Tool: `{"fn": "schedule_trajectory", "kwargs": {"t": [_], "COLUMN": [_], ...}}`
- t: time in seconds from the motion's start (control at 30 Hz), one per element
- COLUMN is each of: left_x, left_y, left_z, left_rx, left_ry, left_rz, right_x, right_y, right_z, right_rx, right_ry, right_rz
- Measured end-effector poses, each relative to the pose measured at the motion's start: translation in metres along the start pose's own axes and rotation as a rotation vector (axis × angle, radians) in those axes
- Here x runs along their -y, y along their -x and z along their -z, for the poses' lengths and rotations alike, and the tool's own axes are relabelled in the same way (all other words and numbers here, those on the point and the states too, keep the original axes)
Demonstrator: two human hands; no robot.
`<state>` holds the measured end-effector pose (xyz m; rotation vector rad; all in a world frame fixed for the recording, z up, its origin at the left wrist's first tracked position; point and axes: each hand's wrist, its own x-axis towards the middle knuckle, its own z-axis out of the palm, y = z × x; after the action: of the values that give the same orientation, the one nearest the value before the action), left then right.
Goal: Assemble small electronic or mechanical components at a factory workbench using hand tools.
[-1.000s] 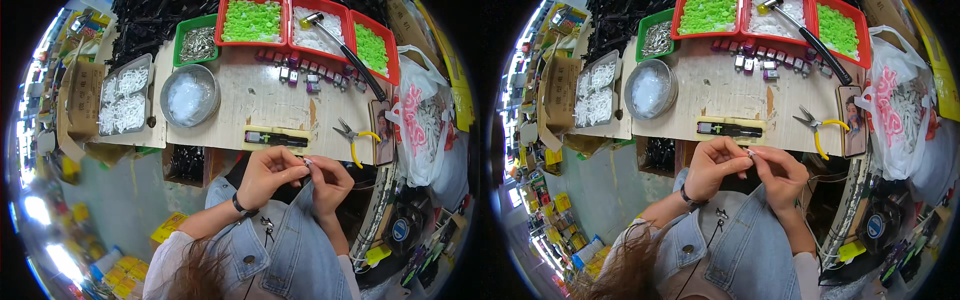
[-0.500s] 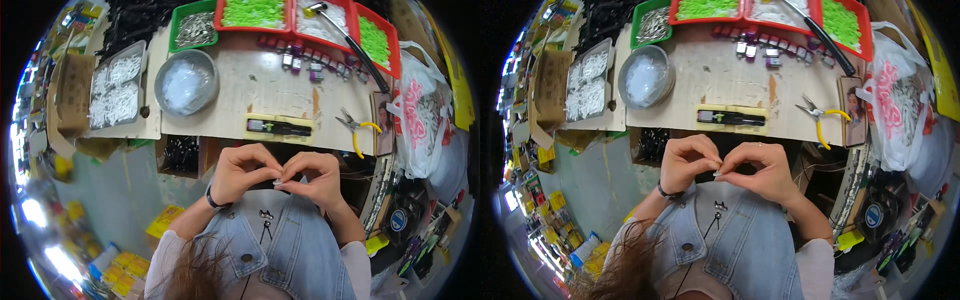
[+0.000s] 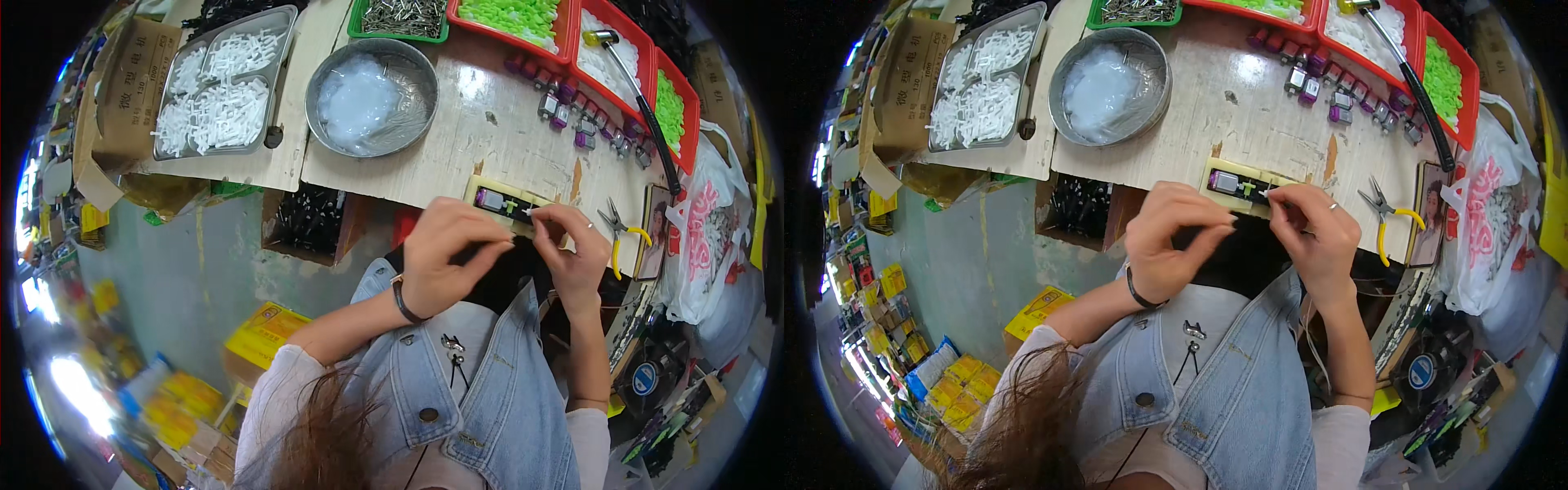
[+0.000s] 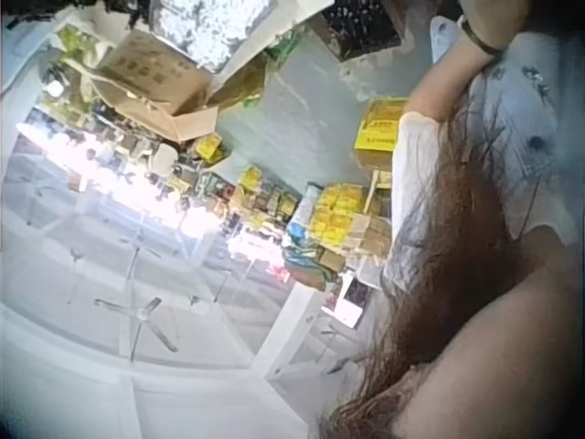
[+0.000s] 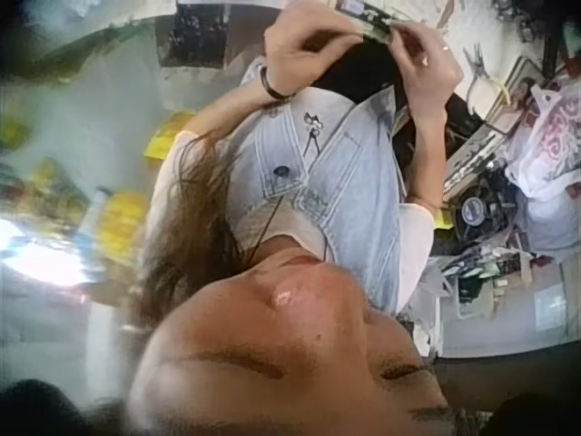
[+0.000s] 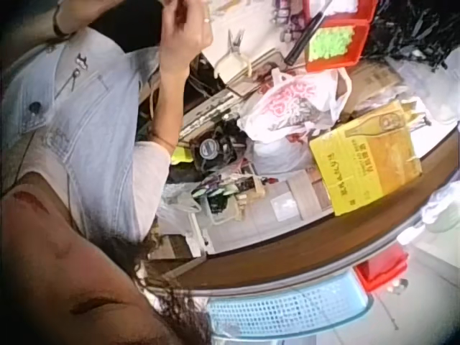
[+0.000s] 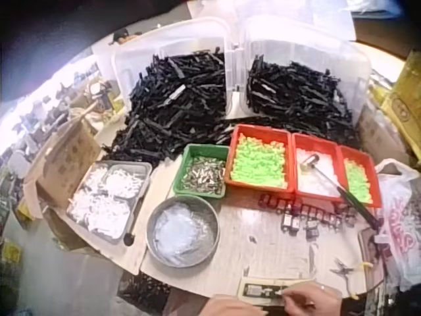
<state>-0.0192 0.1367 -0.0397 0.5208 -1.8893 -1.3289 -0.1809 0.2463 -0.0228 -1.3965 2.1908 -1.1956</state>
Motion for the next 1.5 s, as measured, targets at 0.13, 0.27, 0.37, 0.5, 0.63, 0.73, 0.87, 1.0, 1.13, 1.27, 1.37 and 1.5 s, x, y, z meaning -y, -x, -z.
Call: {"fn": "schedule_trajectory", "kwargs": {"t": [0.13,0.27,0.37,0.5,0.63,0.73,0.87,1.0,1.13,1.27,1.37,1.5], "left_x": [0.016,0.030,0.036,0.041,0.044,0.038,0.036,0.023,0.008,-0.008,-0.025,-0.050], "left_y": [-0.009,-0.009,-0.010,-0.013,-0.014,-0.017,-0.009,-0.016,-0.015,-0.024,-0.026,-0.018], "left_z": [-0.011,-0.018,-0.015,-0.014,-0.012,-0.012,-0.010,-0.012,-0.009,-0.008,-0.002,-0.014], "left_rx": [0.092,0.131,0.163,0.199,0.235,0.268,0.294,0.344,0.384,0.386,0.250,0.218], "left_ry": [-0.187,-0.281,-0.311,-0.320,-0.356,-0.388,-0.431,-0.405,-0.452,-0.478,-0.481,-0.056], "left_rz": [-0.277,-0.382,-0.433,-0.488,-0.506,-0.493,-0.462,-0.403,-0.305,-0.279,-0.320,-0.034], "right_x": [-0.003,-0.001,0.009,0.005,0.001,-0.003,-0.030,-0.167,-0.176,-0.176,-0.149,-0.006], "right_y": [-0.004,-0.006,-0.011,-0.019,-0.017,-0.012,-0.079,-0.132,-0.138,-0.140,-0.123,-0.022], "right_z": [-0.007,-0.005,-0.004,0.004,0.004,0.006,0.110,0.201,0.188,0.191,0.187,0.097], "right_rx": [0.065,0.112,0.142,0.197,0.220,0.202,-0.242,-0.227,-0.159,-0.197,-0.371,-0.124], "right_ry": [0.003,0.010,0.015,0.084,0.133,0.191,0.339,0.770,0.879,0.824,0.582,-0.204], "right_rz": [0.015,-0.035,-0.140,-0.082,-0.015,0.156,-0.049,-0.276,-0.380,-0.326,-0.134,-0.177]}}
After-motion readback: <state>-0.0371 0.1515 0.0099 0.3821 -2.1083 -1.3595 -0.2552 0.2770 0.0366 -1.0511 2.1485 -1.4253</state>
